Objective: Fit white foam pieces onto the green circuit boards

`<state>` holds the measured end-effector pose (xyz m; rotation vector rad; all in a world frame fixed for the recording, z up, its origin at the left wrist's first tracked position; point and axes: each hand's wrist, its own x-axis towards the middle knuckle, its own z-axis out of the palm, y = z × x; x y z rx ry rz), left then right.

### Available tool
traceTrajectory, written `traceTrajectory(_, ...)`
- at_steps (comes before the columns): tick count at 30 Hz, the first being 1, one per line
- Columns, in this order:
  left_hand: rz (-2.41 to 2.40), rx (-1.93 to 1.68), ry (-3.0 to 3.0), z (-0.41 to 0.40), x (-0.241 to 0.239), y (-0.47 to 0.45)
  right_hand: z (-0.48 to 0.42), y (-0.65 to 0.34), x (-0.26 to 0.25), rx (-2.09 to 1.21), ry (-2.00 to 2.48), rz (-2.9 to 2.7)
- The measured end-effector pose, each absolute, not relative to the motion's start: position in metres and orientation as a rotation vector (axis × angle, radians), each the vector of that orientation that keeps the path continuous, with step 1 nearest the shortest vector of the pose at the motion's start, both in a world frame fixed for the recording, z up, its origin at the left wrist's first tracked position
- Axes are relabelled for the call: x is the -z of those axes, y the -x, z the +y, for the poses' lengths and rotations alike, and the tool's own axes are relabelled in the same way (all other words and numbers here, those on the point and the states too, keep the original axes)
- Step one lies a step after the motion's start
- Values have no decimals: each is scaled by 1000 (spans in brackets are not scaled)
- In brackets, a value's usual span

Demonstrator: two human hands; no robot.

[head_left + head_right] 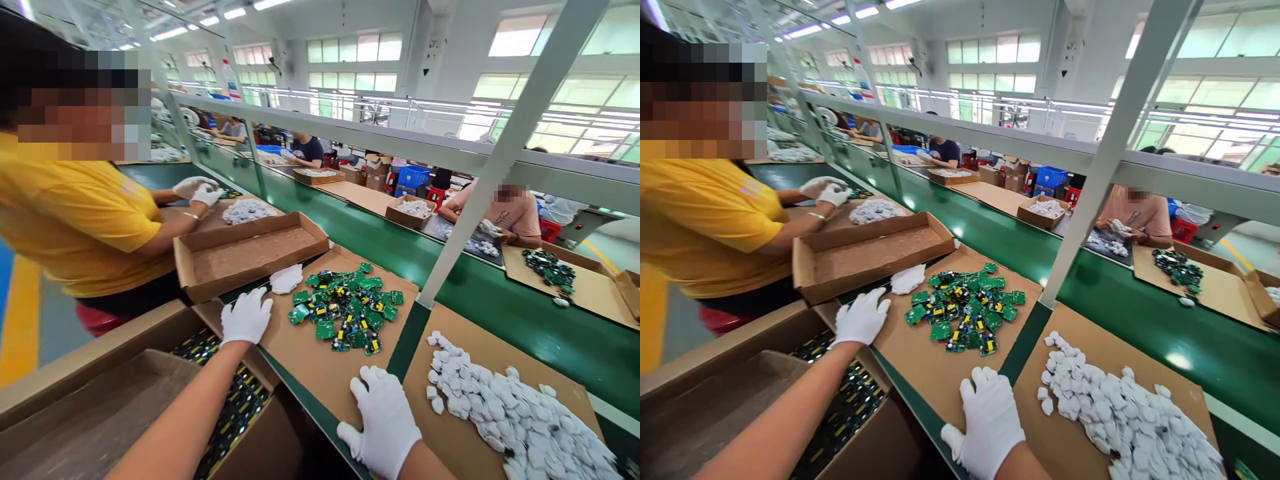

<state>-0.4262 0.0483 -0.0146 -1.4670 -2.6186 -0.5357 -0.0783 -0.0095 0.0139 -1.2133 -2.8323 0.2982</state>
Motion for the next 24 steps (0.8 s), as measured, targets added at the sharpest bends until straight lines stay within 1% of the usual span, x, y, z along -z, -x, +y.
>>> traceTrajectory(7,-2586,378,1706,61,20,440,-13,87,-22,-181,1230,-2861)
traceTrajectory(17,-2554,365,1845,59,-3,435,-21,98,-18,-207,1262,-2848)
traceTrajectory(20,-2602,363,1735,57,-11,431,-22,96,-9,-372,1192,-2680)
traceTrajectory(22,-2630,336,1692,55,-15,428,-16,88,-3,-567,1149,-2406)
traceTrajectory(24,-2640,307,1712,54,-18,426,-8,77,2,-678,1147,-2111)
